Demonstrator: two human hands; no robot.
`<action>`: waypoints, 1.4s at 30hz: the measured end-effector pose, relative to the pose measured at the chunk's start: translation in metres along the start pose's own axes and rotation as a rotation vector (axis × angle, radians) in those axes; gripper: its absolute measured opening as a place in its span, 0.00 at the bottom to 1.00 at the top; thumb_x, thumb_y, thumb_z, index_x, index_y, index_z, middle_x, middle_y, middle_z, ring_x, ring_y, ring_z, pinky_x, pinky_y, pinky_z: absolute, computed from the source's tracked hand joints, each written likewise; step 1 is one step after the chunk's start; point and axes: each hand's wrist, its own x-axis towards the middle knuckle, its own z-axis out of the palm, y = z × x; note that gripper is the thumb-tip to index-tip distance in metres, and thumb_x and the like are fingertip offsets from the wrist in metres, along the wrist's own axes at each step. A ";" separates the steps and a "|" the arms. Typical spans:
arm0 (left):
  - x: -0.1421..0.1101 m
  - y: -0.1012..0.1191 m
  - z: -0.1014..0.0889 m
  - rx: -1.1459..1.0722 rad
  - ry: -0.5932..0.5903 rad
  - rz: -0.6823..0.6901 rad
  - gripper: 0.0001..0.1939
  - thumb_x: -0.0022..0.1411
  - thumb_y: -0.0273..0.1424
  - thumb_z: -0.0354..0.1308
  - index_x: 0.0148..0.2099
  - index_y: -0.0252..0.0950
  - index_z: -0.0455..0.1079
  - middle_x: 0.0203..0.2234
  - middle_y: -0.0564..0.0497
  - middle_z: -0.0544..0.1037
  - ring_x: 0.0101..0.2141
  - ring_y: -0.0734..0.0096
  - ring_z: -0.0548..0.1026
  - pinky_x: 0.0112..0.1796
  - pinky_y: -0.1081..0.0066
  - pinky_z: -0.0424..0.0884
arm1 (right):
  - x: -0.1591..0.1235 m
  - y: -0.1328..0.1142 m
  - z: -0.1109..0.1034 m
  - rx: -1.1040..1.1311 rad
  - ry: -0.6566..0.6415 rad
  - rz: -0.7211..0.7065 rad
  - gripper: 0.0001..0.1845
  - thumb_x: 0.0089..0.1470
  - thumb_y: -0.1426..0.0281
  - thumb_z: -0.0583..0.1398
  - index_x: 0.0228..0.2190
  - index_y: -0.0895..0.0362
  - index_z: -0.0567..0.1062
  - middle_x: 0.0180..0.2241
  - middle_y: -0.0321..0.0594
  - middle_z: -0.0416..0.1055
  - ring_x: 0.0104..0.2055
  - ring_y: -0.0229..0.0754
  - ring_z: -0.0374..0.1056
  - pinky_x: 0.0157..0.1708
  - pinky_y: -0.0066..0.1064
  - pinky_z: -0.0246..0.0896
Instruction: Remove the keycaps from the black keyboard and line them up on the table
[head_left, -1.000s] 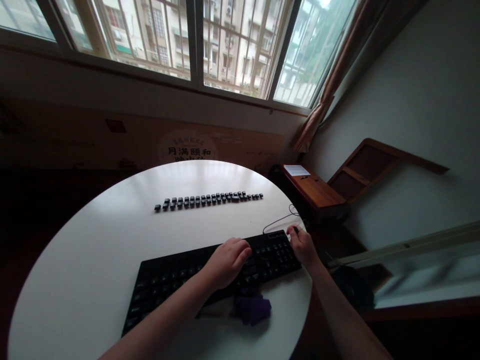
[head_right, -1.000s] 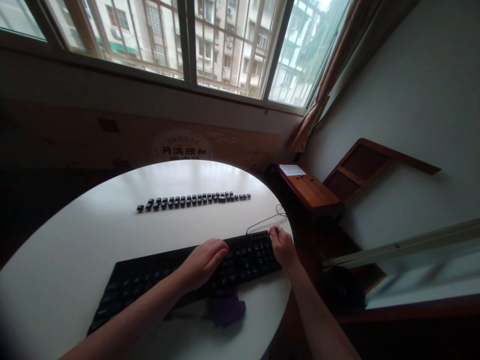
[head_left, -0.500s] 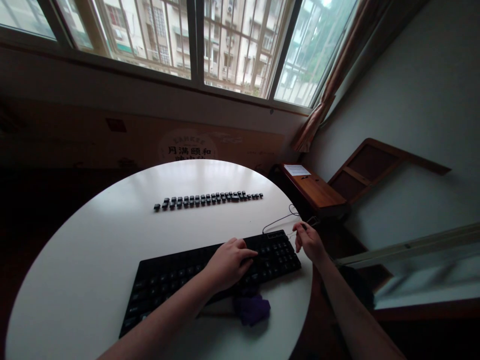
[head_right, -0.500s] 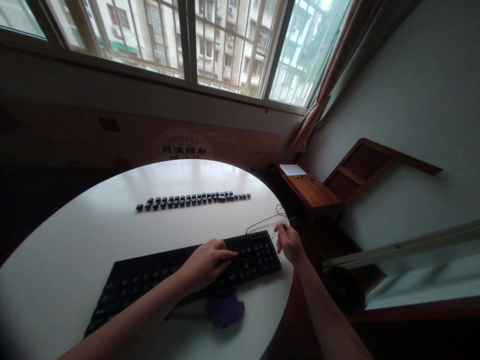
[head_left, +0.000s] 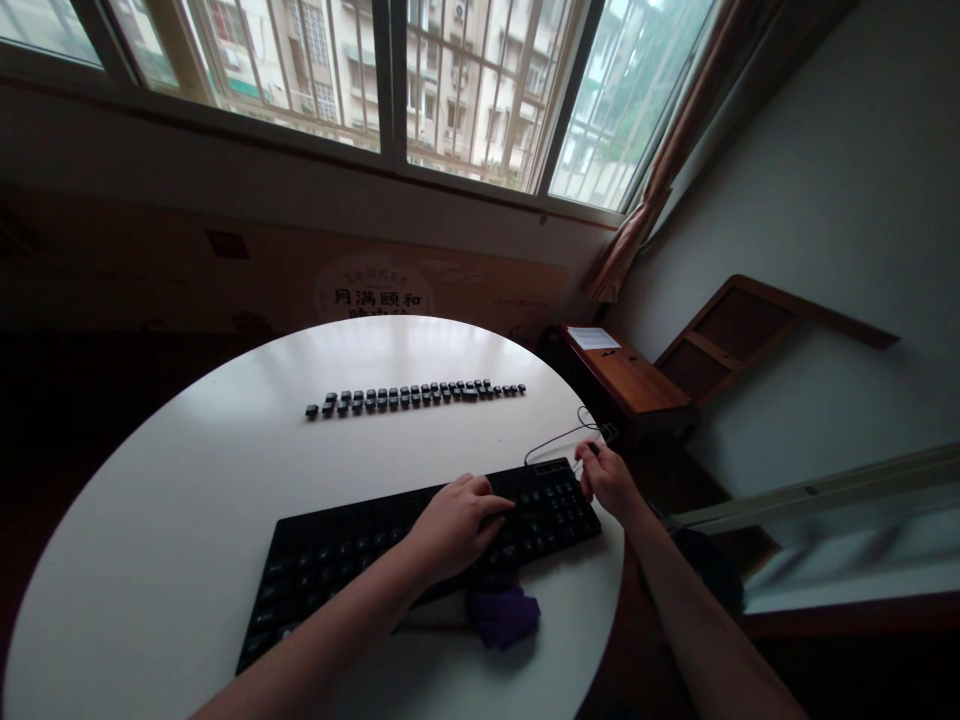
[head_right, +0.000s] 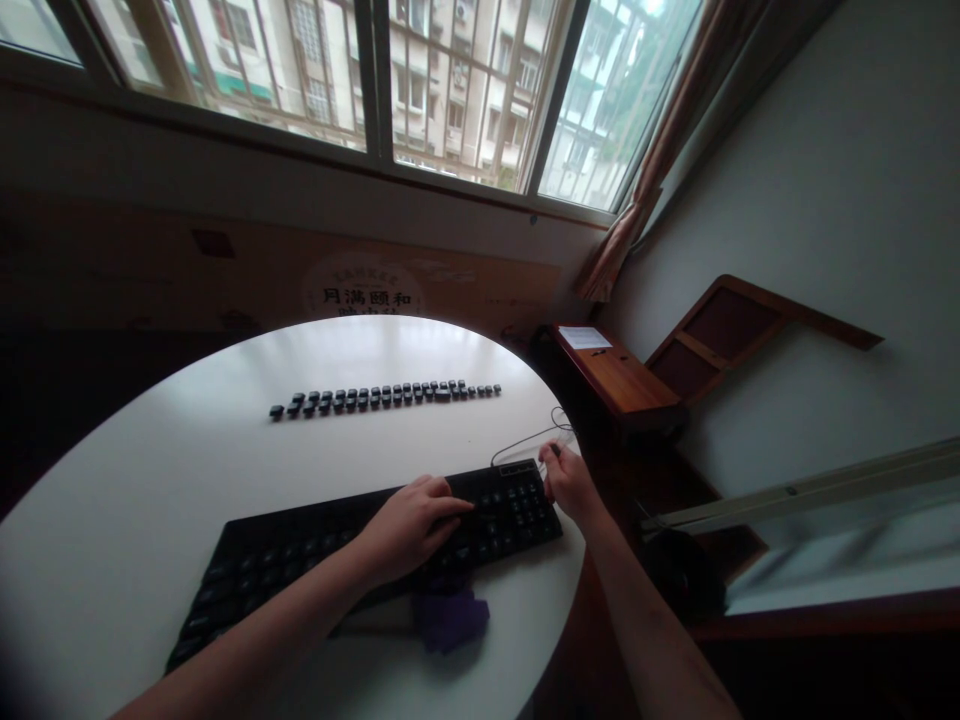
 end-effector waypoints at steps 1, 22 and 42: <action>0.000 0.000 0.000 0.003 0.001 0.000 0.14 0.64 0.32 0.54 0.50 0.45 0.76 0.35 0.47 0.74 0.39 0.62 0.70 0.40 0.63 0.69 | 0.000 0.000 0.000 -0.007 -0.003 0.002 0.18 0.58 0.53 0.51 0.29 0.54 0.66 0.08 0.28 0.60 0.10 0.37 0.58 0.14 0.24 0.51; 0.001 0.001 0.001 0.002 -0.014 -0.029 0.15 0.63 0.30 0.55 0.50 0.46 0.76 0.35 0.48 0.74 0.39 0.61 0.70 0.41 0.63 0.68 | -0.024 0.005 0.007 -0.164 0.073 -0.187 0.17 0.62 0.57 0.50 0.28 0.54 0.68 0.17 0.33 0.63 0.19 0.38 0.60 0.22 0.27 0.53; 0.002 0.004 0.002 0.057 -0.028 -0.038 0.13 0.64 0.30 0.55 0.48 0.44 0.77 0.35 0.48 0.74 0.39 0.62 0.71 0.40 0.64 0.68 | -0.019 -0.011 0.001 0.325 0.504 -0.148 0.19 0.63 0.52 0.51 0.31 0.55 0.65 0.15 0.25 0.55 0.15 0.34 0.59 0.17 0.24 0.55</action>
